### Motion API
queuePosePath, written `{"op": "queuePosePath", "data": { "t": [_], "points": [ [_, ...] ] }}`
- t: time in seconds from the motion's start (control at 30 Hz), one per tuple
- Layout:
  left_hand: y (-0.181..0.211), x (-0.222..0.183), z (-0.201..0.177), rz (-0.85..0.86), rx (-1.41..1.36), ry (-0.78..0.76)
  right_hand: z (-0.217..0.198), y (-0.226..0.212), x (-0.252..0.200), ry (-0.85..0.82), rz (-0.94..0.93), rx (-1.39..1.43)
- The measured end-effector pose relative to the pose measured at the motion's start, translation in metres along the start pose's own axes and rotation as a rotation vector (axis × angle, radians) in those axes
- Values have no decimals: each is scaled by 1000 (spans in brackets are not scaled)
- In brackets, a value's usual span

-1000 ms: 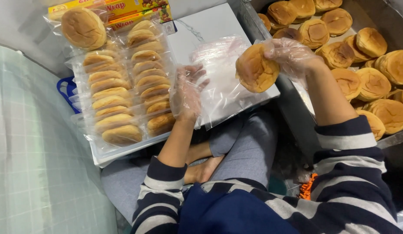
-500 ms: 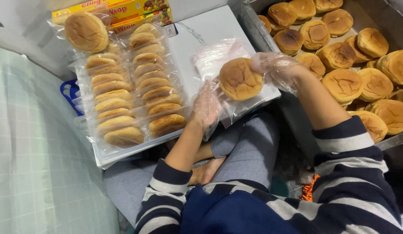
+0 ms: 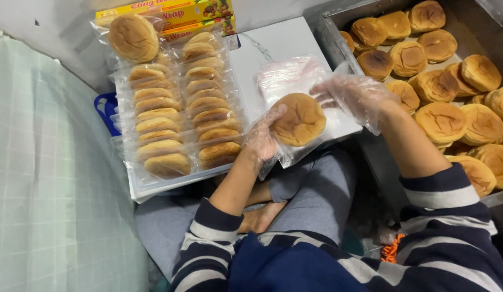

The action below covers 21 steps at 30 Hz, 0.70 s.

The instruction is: Packing burger buns from a large metal tray into plastic bags.

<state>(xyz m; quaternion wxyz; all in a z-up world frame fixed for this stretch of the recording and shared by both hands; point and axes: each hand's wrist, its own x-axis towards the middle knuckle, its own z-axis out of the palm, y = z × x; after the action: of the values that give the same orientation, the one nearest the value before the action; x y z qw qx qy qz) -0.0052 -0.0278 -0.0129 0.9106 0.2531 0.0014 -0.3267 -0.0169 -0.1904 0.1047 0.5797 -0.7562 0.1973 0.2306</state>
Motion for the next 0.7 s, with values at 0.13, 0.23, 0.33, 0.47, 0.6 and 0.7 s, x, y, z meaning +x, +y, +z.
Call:
{"op": "queuePosePath", "data": {
  "t": [0.13, 0.23, 0.33, 0.47, 0.6, 0.7],
  "points": [
    [16, 13, -23, 165, -25, 189, -30, 54, 61, -91, -463, 255],
    [38, 2, -12, 419, -54, 530, -22, 70, 86, -210, -501, 524],
    [53, -17, -8, 454, -216, 277, 13, 69, 101, -302, -512, 454],
    [62, -11, -22, 517, -173, 324, 59, 49, 123, -169, -364, 568],
    [92, -19, -36, 438, -244, 249, 81, 7, 125, 39, -345, 458],
    [131, -41, -38, 429, 129, 35, 96, -38, 84, 32, -316, 203]
  ]
}}
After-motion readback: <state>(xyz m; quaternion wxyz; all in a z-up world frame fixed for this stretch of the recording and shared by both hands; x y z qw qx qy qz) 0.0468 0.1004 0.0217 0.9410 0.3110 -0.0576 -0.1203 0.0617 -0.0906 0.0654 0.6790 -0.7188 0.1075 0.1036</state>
